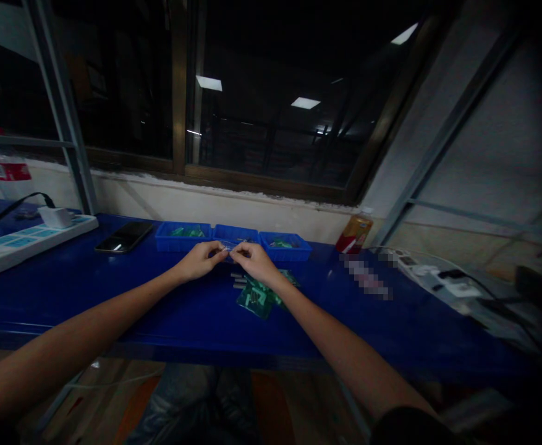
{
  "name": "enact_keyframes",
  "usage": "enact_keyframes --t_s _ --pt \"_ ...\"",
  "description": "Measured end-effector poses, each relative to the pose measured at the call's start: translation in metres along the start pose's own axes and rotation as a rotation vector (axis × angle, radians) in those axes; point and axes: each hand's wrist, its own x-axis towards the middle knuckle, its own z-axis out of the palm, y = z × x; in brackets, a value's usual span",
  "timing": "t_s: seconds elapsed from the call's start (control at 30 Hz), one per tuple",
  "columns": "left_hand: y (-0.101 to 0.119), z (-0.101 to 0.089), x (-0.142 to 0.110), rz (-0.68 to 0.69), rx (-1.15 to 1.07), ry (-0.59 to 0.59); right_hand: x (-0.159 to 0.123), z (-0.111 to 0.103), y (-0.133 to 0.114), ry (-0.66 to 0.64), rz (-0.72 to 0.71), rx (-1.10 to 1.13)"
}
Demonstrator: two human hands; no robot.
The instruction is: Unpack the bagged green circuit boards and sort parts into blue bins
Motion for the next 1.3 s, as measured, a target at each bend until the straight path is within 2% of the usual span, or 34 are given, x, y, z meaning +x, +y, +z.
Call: enact_keyframes --t_s 0.17,0.33,0.4,0.47,0.53,0.6,0.67,0.8,0.97,1.03,1.1,1.17,1.23,1.3 --pt "0.002 -0.001 0.000 -0.008 0.052 -0.016 0.000 0.002 -0.001 0.023 -0.038 0.007" --pt "-0.002 0.002 0.003 -0.047 0.009 -0.065 0.003 0.000 0.004 0.084 -0.010 -0.033" --pt "-0.001 0.002 0.002 -0.087 0.032 -0.064 0.006 -0.011 0.009 0.178 0.004 -0.081" --pt "0.001 0.001 0.000 -0.106 0.110 -0.054 0.010 -0.028 0.016 0.333 0.008 -0.137" --pt "0.004 0.001 -0.002 -0.080 0.199 -0.072 0.012 -0.049 0.026 0.525 0.019 -0.219" --pt "0.007 0.001 -0.005 -0.025 0.252 -0.117 0.013 -0.068 0.036 0.644 0.051 -0.293" --pt "0.008 0.003 -0.006 0.051 0.288 -0.158 0.012 -0.081 0.045 0.699 0.121 -0.364" --pt "0.008 0.008 -0.009 0.178 0.374 -0.226 0.010 -0.092 0.054 0.698 0.217 -0.526" --pt "0.003 0.010 -0.010 0.180 0.429 -0.270 0.003 -0.110 0.056 0.788 0.354 -0.717" --pt "0.001 0.010 -0.009 0.176 0.428 -0.280 -0.001 -0.118 0.054 0.708 0.431 -0.838" --pt "0.000 0.010 -0.009 0.174 0.425 -0.286 -0.003 -0.119 0.049 0.527 0.483 -0.964" --pt "0.000 0.010 -0.009 0.170 0.424 -0.288 0.000 -0.114 0.043 0.379 0.468 -1.052" --pt "0.001 0.010 -0.009 0.165 0.423 -0.294 0.009 -0.104 0.037 0.327 0.418 -1.087" --pt "0.001 0.009 -0.009 0.163 0.420 -0.304 0.025 -0.096 0.035 0.220 0.506 -1.079"
